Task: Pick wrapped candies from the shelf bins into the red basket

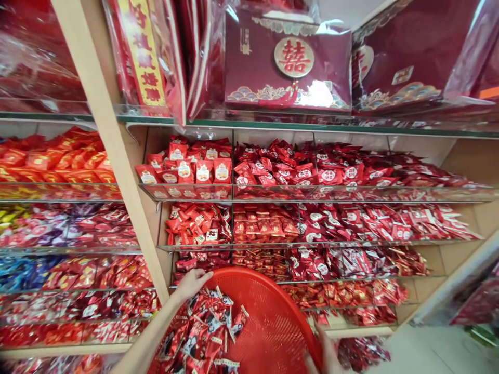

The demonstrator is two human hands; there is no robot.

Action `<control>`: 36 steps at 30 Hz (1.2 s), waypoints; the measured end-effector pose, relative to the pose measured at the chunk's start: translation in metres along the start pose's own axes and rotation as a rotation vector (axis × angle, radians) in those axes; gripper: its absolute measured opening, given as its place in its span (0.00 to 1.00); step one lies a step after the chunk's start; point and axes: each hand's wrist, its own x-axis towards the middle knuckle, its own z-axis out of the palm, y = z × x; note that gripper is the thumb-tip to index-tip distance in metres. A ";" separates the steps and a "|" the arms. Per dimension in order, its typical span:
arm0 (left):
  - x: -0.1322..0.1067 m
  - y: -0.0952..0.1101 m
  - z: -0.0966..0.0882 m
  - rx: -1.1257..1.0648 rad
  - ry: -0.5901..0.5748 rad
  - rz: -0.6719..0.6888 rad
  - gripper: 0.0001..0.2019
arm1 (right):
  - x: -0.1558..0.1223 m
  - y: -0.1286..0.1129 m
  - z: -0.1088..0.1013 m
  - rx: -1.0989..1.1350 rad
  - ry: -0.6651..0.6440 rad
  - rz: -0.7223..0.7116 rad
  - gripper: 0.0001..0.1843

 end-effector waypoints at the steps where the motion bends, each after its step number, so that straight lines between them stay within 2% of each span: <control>1: 0.003 0.005 0.004 0.004 -0.007 0.007 0.26 | 0.004 -0.008 -0.001 -0.123 0.050 -0.092 0.31; 2: 0.005 0.010 0.008 0.007 -0.014 0.014 0.27 | 0.008 -0.020 -0.001 -0.236 0.079 -0.181 0.30; 3: 0.008 0.016 0.012 0.010 -0.019 0.024 0.27 | 0.013 -0.034 0.000 -0.303 0.051 -0.280 0.29; 4: 0.011 0.021 0.015 0.015 -0.022 0.036 0.27 | 0.018 -0.049 0.003 -0.347 -0.046 -0.370 0.28; 6: 0.015 0.031 0.023 0.026 -0.025 0.060 0.27 | 0.030 -0.077 0.013 -0.466 -0.340 -0.510 0.29; 9: 0.017 0.043 0.032 0.040 -0.028 0.080 0.27 | 0.054 -0.097 0.037 -0.662 -0.674 -0.445 0.32; 11: 0.016 0.047 0.037 0.048 -0.028 0.078 0.27 | 0.070 -0.093 0.053 -0.725 -0.783 -0.420 0.32; 13: 0.014 0.049 0.039 0.055 -0.023 0.071 0.27 | 0.082 -0.082 0.067 -0.712 -0.820 -0.442 0.27; 17: 0.010 0.048 0.043 0.074 -0.006 0.050 0.28 | 0.093 -0.061 0.083 -0.642 -0.808 -0.480 0.18; 20: 0.008 0.048 0.044 0.090 0.003 0.034 0.28 | 0.095 -0.046 0.087 -0.609 -0.816 -0.489 0.16; 26: 0.002 0.052 0.044 0.200 0.023 0.046 0.28 | 0.098 -0.015 0.089 -0.387 -0.889 -0.452 0.14; 32: 0.001 0.052 0.045 0.248 0.025 0.090 0.28 | 0.094 -0.014 0.090 -0.263 -1.025 -0.393 0.12; 36: 0.001 0.052 0.044 0.264 0.026 0.084 0.28 | 0.093 -0.010 0.094 -0.085 -1.105 -0.304 0.10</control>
